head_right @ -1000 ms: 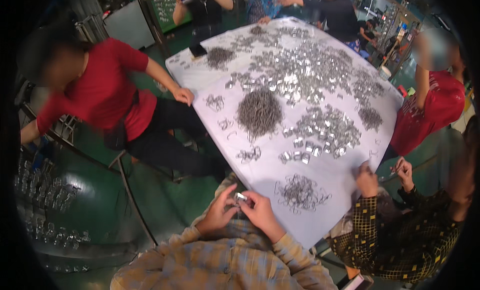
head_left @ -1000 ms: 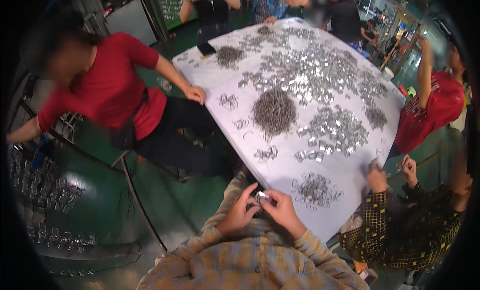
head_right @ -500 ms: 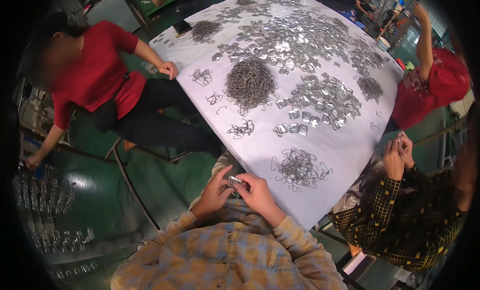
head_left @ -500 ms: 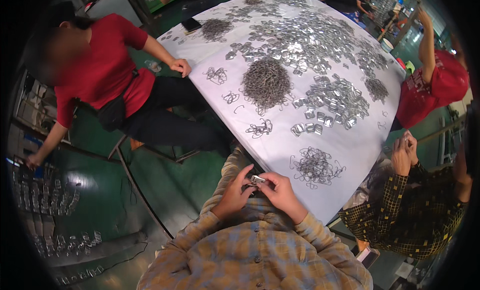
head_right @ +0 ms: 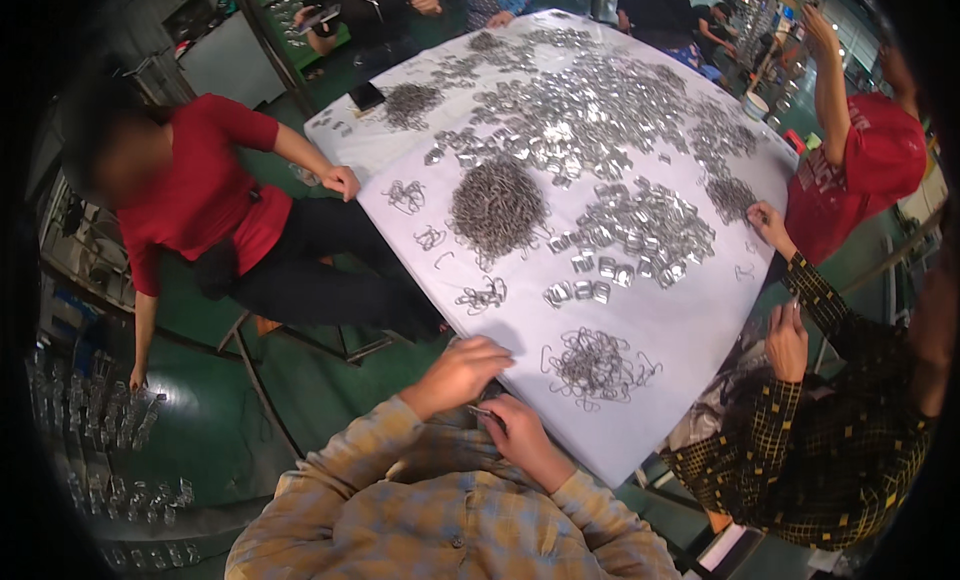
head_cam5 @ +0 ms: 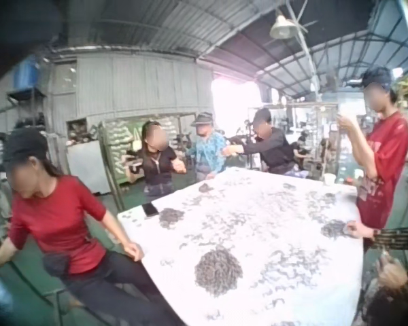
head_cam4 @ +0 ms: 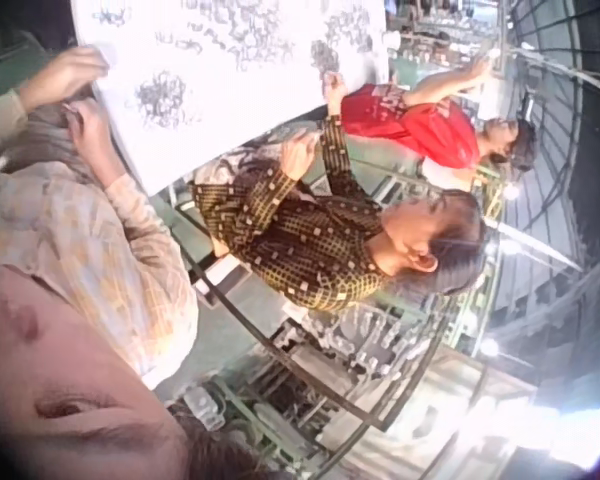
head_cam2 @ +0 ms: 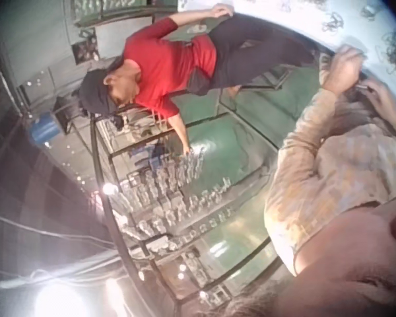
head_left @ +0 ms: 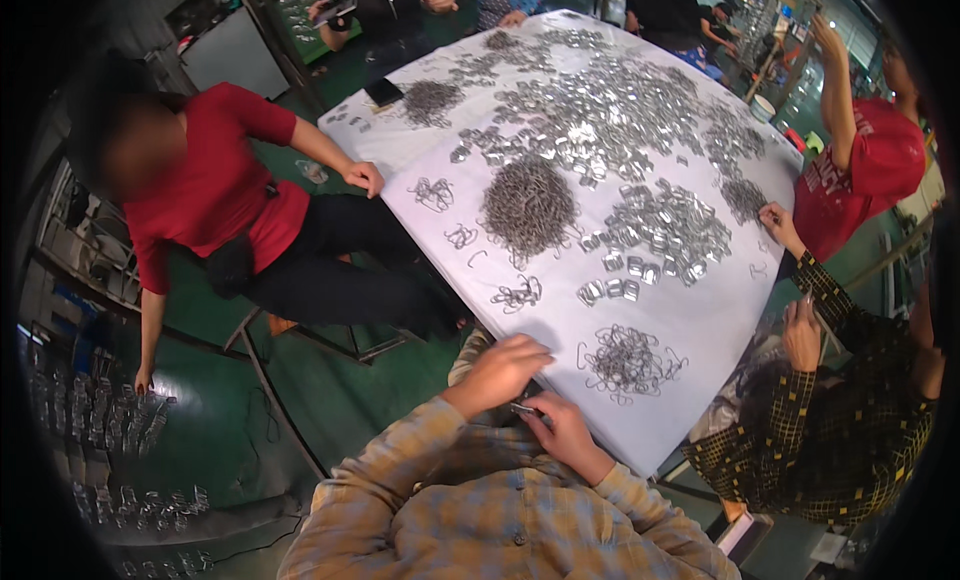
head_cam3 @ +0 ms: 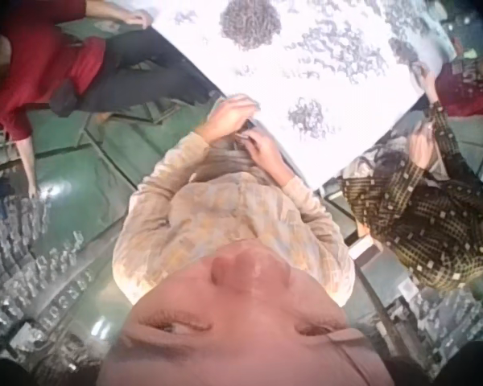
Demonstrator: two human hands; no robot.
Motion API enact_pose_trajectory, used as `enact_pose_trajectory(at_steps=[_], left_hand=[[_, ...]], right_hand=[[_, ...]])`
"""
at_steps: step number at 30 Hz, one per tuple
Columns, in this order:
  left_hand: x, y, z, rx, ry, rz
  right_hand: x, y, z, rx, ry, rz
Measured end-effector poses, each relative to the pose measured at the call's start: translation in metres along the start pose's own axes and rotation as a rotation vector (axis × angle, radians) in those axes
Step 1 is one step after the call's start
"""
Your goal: The person picks up metal rings from a table and hangs them onto a metal rack by hand.
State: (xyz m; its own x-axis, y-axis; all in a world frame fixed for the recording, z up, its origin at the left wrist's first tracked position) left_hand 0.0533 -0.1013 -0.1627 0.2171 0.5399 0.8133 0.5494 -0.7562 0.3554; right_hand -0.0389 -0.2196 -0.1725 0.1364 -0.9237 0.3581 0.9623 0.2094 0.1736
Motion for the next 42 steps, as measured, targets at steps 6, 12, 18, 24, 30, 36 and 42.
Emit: enact_pose_trajectory(at_steps=[6,12,18,24,30,36,42], left_hand=[[-0.028,0.03,-0.013,-0.256,0.243,0.07],[-0.025,0.031,-0.021,-0.25,0.392,0.117],[-0.028,0.036,-0.02,-0.202,0.513,0.146],[-0.03,0.04,-0.018,-0.177,0.537,0.133],[-0.013,0.03,-0.001,0.104,0.15,-0.033],[0.037,0.006,-0.017,0.476,-0.538,-0.077],[0.047,-0.02,-0.023,0.373,-0.592,-0.028]], right_hand=[[0.006,-0.004,0.006,-0.009,0.004,-0.024],[0.006,-0.005,0.008,0.001,0.017,-0.013],[0.003,-0.003,0.012,0.001,0.045,0.0],[0.003,-0.003,0.012,0.033,0.024,-0.005],[0.0,-0.005,0.007,-0.012,0.011,-0.034],[0.0,-0.004,-0.001,-0.076,-0.056,-0.178],[0.001,0.001,-0.006,-0.188,0.071,-0.31]])
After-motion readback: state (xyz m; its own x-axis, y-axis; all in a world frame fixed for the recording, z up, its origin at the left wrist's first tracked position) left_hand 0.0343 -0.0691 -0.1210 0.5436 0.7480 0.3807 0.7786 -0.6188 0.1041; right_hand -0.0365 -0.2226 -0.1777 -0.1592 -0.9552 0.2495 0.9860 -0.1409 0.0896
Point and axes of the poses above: each hand's wrist, its own y-axis towards the middle knuckle, its own x-axis out of the back of the hand, z = x × y, the point moved 3 cm from there along y, towards the middle knuckle, and after that the axes turned 3 degrees about y, right-handed, at the moved point
